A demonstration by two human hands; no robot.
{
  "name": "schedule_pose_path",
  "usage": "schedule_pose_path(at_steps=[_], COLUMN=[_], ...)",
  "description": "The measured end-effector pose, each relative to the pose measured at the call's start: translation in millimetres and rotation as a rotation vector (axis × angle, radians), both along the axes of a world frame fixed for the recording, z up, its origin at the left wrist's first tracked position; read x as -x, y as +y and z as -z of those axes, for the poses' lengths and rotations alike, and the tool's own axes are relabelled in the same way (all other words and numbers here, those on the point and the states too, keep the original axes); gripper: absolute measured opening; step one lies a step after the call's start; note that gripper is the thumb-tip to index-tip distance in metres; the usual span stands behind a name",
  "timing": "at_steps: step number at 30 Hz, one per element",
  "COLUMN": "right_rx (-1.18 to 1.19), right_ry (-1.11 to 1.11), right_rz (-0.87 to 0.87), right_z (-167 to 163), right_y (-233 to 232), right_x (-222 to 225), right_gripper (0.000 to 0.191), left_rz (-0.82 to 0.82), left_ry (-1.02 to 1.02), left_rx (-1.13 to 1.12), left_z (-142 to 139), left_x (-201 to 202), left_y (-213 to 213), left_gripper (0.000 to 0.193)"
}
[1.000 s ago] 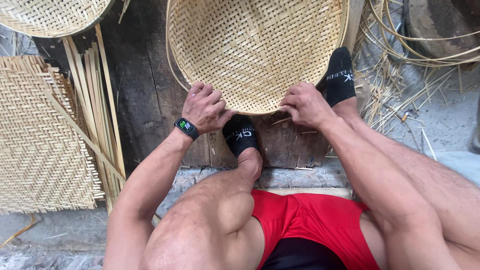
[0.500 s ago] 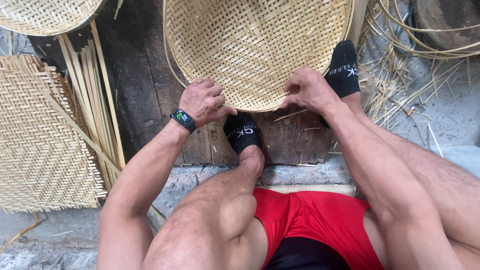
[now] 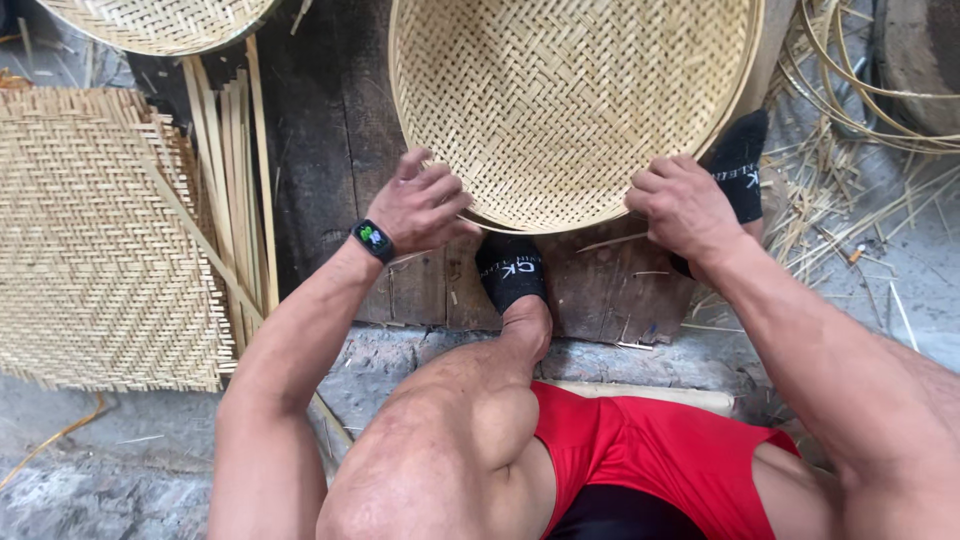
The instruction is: The person sits on the floor and weaves a thin bamboo strip into a circular frame to form a basket rim. They then fit the rim onto a pre-woven basket base and press it into place.
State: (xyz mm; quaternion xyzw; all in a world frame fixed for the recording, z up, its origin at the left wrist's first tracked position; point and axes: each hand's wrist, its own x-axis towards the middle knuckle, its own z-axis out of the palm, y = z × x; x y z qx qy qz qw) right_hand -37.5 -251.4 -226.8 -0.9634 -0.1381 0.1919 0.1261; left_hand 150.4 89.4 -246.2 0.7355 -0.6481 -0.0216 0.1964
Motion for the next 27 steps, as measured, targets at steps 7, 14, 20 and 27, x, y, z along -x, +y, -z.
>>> schedule_pose_path(at_steps=[7, 14, 20, 27], right_rx=[-0.248, -0.520, -0.533, -0.374], right_ry=[0.099, 0.021, 0.245, 0.573], right_rz=[0.118, 0.334, 0.530, 0.743], right_z=[-4.2, 12.9, 14.3, 14.8], right_y=[34.5, 47.2, 44.5, 43.1], right_x=[-1.0, 1.8, -11.4, -26.9], right_gripper=[0.025, 0.010, 0.019, 0.030], left_rz=[-0.003, -0.052, -0.069, -0.054], left_ry=[0.017, -0.032, -0.013, 0.067], left_rx=[-0.048, -0.022, -0.028, -0.063], left_z=[12.1, 10.5, 11.3, 13.9], left_x=[21.6, 24.1, 28.7, 25.5], left_y=[-10.2, -10.6, -11.1, -8.4], left_gripper=[0.033, 0.025, 0.026, 0.024])
